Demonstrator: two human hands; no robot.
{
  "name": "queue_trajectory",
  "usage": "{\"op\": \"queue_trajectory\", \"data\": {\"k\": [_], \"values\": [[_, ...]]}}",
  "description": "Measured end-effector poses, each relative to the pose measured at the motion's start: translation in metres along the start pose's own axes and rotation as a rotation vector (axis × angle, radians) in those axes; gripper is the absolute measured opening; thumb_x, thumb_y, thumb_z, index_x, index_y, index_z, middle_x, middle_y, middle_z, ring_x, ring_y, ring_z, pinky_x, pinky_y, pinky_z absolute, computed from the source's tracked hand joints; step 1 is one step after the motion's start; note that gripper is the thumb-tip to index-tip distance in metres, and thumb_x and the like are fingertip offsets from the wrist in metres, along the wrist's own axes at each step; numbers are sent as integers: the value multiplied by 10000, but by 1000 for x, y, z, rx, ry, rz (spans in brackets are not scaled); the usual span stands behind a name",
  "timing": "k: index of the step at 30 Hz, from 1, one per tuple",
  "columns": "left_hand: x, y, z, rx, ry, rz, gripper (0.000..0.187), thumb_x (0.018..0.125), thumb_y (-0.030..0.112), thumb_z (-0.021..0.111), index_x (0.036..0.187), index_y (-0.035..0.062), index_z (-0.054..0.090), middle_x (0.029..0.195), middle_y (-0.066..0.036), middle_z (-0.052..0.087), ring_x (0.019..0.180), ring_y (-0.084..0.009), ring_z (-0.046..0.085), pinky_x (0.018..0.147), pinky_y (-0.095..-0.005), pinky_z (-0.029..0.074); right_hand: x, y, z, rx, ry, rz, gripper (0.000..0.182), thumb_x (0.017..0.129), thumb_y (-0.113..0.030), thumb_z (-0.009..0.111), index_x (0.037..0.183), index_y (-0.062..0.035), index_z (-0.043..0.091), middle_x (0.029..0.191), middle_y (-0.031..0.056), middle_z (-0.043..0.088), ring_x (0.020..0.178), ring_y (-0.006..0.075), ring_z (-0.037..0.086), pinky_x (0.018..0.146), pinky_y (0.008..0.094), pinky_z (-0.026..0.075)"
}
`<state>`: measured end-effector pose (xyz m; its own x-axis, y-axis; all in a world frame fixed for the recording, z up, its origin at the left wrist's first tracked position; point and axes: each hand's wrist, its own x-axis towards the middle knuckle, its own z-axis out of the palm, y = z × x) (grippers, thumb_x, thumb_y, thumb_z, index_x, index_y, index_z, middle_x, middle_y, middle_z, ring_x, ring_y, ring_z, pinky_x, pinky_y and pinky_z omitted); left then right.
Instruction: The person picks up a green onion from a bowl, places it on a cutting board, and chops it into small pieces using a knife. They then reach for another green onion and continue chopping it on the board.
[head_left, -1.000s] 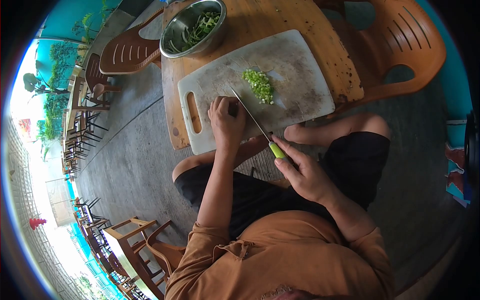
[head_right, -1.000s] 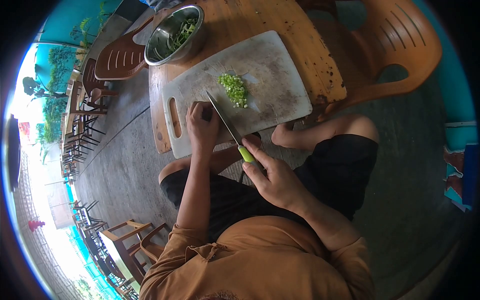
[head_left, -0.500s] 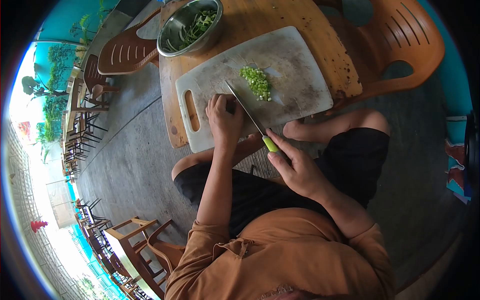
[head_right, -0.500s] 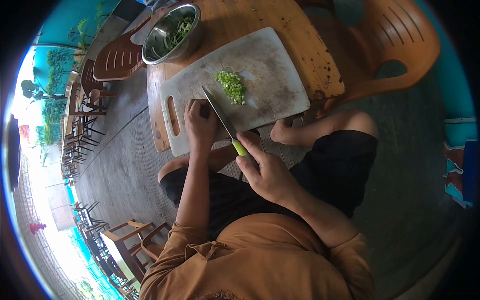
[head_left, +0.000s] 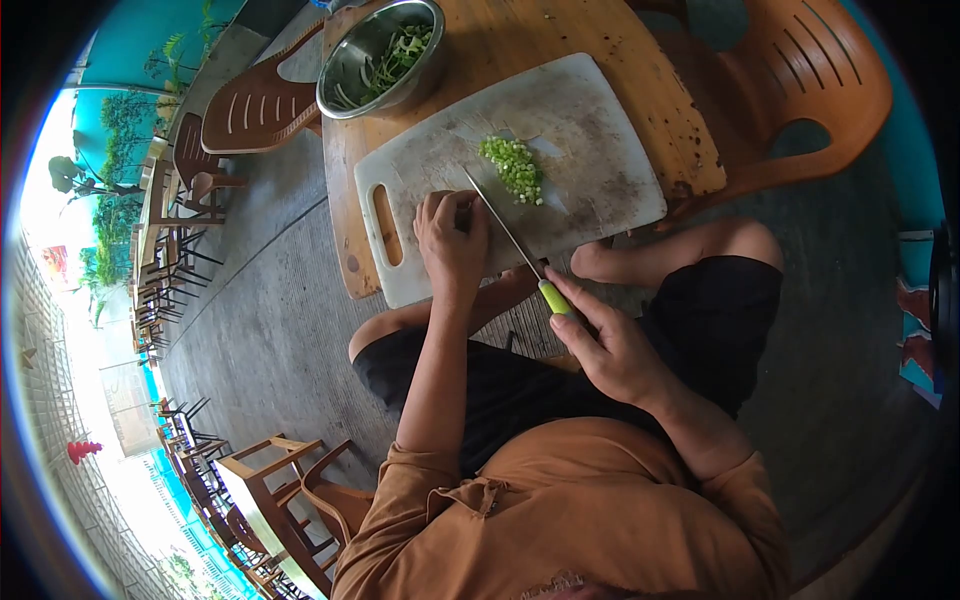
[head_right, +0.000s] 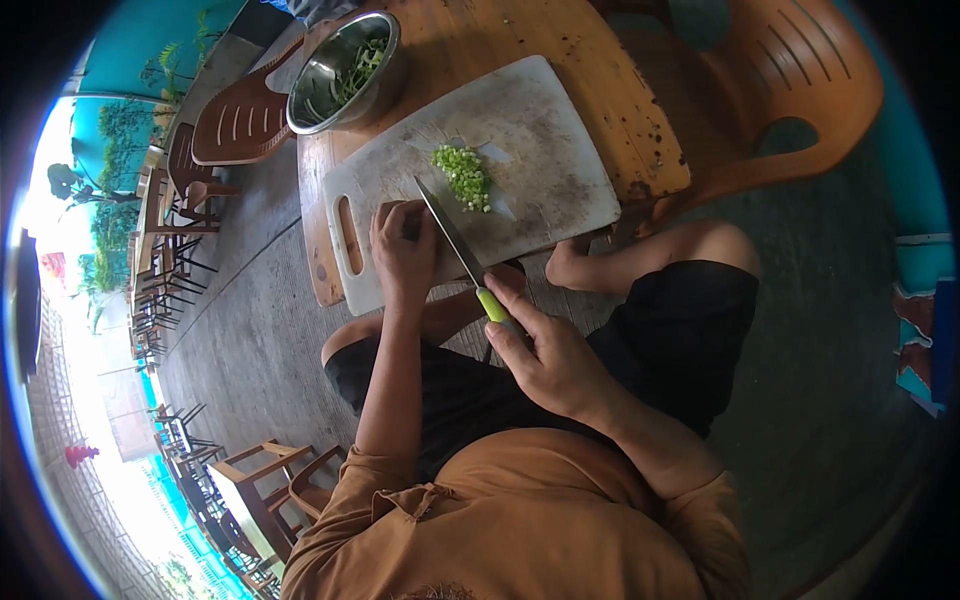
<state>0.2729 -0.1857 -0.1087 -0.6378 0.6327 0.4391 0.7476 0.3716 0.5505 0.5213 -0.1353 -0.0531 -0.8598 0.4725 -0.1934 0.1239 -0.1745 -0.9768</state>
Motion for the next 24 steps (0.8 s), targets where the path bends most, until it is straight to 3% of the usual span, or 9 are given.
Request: {"op": "queue_trajectory", "data": {"k": [5, 7, 13, 16, 24], "values": [[0, -1, 1, 33, -2, -5, 118, 902, 112, 737, 1008, 63, 727, 1017, -98, 684, 1016, -307, 646, 989, -452, 473, -1, 1, -2, 25, -15, -9, 577, 1114, -235, 572, 1626, -21, 418, 852, 47, 660, 767, 81, 594, 734, 277, 521], [1, 0, 1, 4, 9, -30, 117, 897, 107, 730, 1003, 59, 720, 1015, -103, 681, 1014, -311, 645, 987, -454, 475, -3, -5, -7, 48, -54, 107, 571, 1115, -222, 565, 1623, -7, 416, 907, 52, 678, 795, 85, 607, 754, 274, 528], [1, -1, 1, 37, 20, 14, 116, 886, 108, 728, 988, 55, 707, 1009, -114, 664, 1002, -324, 635, 977, -461, 478, -1, 2, -9, 26, -9, 10, 565, 1117, -195, 560, 1616, 24, 412, 962, 47, 647, 809, 72, 570, 736, 257, 510], [2, 0, 0, 54, 8, 32, 111, 889, 114, 735, 980, 57, 709, 1006, -112, 658, 999, -326, 629, 971, -463, 478, -4, -10, -9, 97, -50, 119, 559, 1116, -188, 563, 1615, 19, 418, 958, 50, 656, 795, 66, 562, 728, 249, 505], [2, 0, 1, 49, 6, 12, 107, 893, 118, 751, 987, 76, 723, 1002, -100, 658, 1000, -316, 629, 962, -458, 476, -5, -8, -6, 75, -45, 91, 561, 1112, -202, 576, 1621, -17, 429, 898, 34, 655, 764, 59, 555, 709, 240, 494]]}}
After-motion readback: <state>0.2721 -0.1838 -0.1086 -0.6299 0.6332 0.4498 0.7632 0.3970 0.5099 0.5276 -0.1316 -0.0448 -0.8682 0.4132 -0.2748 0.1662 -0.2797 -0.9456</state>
